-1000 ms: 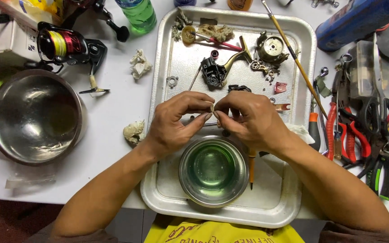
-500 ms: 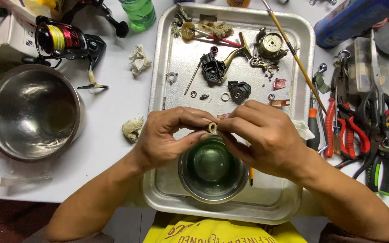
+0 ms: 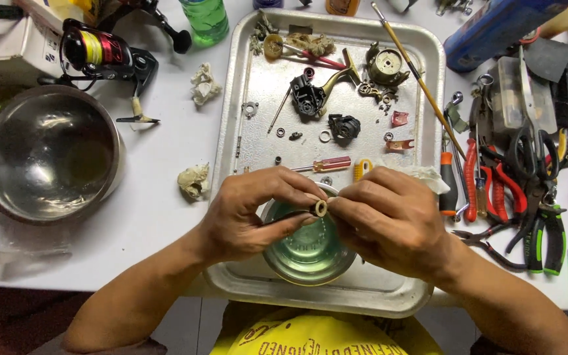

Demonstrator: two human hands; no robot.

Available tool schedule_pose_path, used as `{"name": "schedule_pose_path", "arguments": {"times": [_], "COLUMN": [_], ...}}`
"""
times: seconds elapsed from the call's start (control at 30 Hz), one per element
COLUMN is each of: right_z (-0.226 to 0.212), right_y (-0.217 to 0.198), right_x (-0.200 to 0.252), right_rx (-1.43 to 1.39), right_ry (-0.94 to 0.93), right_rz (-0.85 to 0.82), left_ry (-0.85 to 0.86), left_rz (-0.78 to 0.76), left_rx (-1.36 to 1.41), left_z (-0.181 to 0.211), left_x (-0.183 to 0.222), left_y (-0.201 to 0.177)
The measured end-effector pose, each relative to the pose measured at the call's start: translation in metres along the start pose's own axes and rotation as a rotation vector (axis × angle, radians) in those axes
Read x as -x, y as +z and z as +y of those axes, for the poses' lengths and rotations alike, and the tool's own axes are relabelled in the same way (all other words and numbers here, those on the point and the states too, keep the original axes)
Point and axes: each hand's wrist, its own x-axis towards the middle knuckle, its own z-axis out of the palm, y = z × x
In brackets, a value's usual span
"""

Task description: Cleaning and inspecting small internal components of a fishing reel during the reassembly process.

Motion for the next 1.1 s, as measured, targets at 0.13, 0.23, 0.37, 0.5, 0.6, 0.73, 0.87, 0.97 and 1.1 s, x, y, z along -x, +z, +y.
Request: {"name": "schedule_pose_path", "arguments": {"times": [0.13,0.23,0.37,0.5,0.6,0.73,0.87,0.97,1.1], "right_z": [-0.004,-0.003,0.0,0.0,0.002,0.001,-0.002,-0.004,-0.005], "right_y": [0.006,0.009,0.014,0.019,0.026,0.027,0.026,0.029,0.03], "right_x": [0.009,0.013,0.022,0.025,0.025,0.025,0.022,0.022,0.023], "right_rx": [-0.069,-0.114,-0.213,-0.126,0.091,0.131,0.207,0.195,0.169], "right_ry": [0.086,0.105,0.175,0.146,0.077,0.056,0.034,0.046,0.081], "right_rz": [0.037,0.059,0.059,0.086,0.209,0.229,0.213,0.199,0.176], "left_ry": [0.002,-0.021,0.017,-0.035,-0.196,-0.281,-0.352,-0.383,-0.41], "left_rz": [0.018,0.022,0.017,0.029,0.159,0.157,0.176,0.193,0.216], "left_rx": [-0.041,-0.079,-0.112,-0.113,0.178,0.181,0.184,0.172,0.131], "left_z": [-0.003,-0.004,-0.006,-0.003,-0.011,-0.014,-0.011,-0.01,-0.009], "left_x": [0.002,0.002,0.003,0.001,0.005,0.008,0.008,0.008,0.007], "left_y": [0.009,0.012,0.014,0.016,0.024,0.023,0.024,0.025,0.028]}}
